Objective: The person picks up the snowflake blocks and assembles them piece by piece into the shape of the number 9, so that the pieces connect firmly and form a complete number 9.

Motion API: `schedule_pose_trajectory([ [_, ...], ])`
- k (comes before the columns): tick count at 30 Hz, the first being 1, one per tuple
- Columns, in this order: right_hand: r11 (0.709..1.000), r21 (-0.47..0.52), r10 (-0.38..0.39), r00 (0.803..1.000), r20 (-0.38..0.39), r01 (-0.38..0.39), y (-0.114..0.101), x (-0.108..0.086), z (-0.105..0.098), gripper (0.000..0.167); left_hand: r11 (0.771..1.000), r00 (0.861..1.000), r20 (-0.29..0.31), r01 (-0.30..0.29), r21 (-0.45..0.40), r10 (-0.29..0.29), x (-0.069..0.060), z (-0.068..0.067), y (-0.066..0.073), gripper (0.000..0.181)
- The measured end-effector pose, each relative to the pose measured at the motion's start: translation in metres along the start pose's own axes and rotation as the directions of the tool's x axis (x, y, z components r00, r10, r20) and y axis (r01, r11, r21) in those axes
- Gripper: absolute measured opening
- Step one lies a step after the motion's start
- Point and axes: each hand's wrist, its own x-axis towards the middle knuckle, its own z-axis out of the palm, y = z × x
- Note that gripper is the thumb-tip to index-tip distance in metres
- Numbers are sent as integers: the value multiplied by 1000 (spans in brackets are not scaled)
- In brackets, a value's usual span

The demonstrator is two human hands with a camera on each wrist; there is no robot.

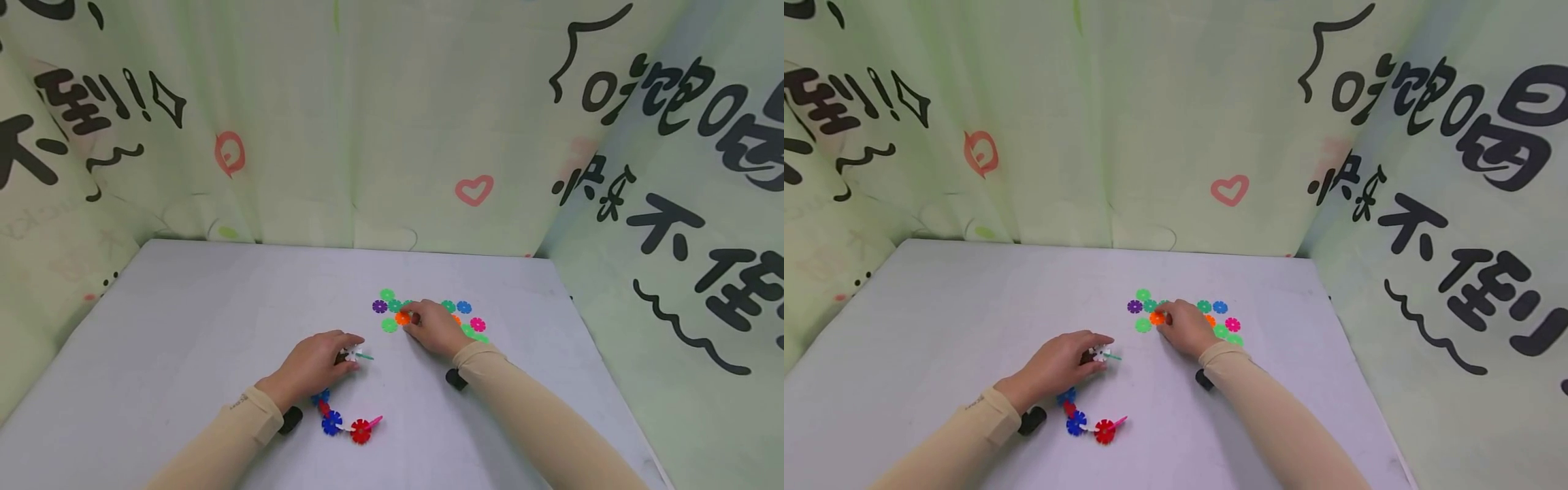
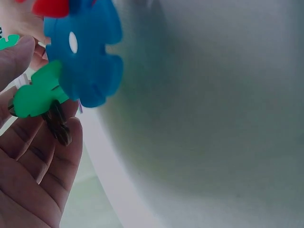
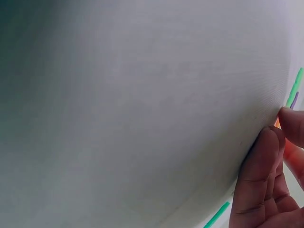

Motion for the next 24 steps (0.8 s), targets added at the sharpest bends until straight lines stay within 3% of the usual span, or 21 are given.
schedule_pose_trajectory([
  [10,995,89,50,998,46,-53,4,1,-2,18,1000,1000,4,11,-2,-11,-1,-2,0,40],
  [18,993,80,77,996,54,-81,1,0,-3,21,1000,1000,-8,-10,-15,10,-1,-1,-1,38],
  [24,985,136,103,993,54,-109,1,0,-3,26,999,999,-18,-31,-14,31,-2,-1,-1,34],
])
